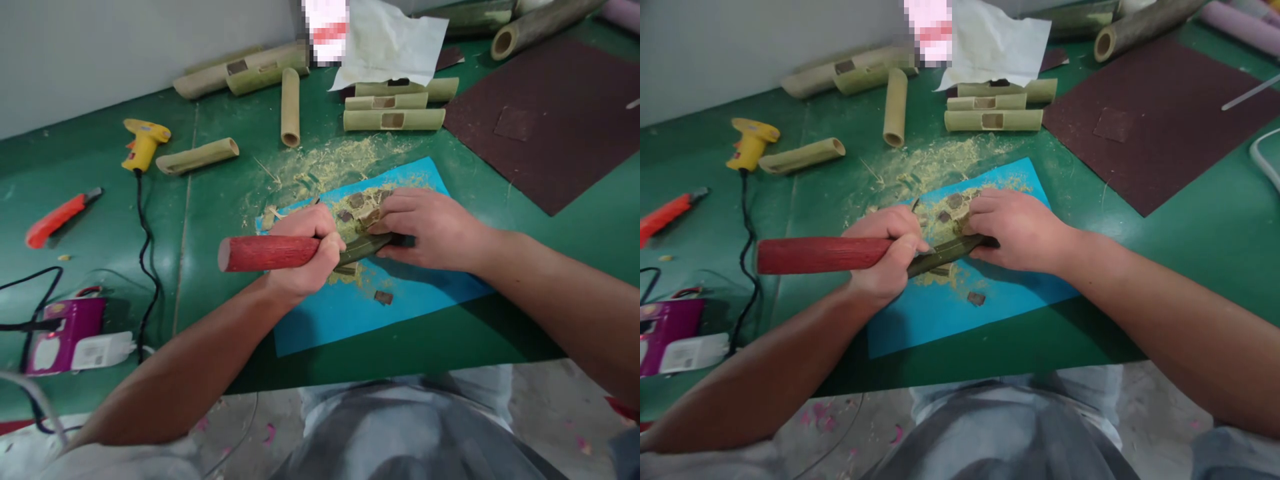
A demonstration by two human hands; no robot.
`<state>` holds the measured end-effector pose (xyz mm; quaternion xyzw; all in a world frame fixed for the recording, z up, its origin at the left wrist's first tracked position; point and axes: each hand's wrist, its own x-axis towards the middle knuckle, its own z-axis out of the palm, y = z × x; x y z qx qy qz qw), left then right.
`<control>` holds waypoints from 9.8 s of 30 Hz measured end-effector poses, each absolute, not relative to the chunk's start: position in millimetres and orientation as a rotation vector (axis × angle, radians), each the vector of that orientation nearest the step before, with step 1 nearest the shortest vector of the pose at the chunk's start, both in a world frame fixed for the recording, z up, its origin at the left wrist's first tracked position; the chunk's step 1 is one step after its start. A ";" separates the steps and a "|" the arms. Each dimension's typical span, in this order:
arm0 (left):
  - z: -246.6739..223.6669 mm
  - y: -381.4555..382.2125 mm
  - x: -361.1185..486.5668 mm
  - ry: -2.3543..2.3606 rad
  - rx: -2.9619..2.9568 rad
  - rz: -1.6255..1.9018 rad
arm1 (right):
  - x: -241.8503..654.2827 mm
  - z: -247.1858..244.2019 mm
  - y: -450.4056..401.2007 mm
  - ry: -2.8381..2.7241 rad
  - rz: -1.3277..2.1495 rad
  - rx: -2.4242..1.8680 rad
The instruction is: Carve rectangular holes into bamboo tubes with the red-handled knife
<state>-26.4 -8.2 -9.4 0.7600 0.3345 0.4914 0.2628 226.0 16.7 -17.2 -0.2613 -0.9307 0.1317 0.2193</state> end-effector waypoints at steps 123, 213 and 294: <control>-21.5 35.8 25.4 1.408 1.715 1.496 | 177.3 3.8 -7.9 -2.705 0.345 -1.302; -26.7 41.9 20.6 1.449 1.580 1.502 | 177.5 7.4 -3.6 -2.713 0.473 -1.337; -30.4 51.3 22.5 1.351 1.553 1.568 | 177.6 4.1 -3.9 -2.664 0.420 -1.396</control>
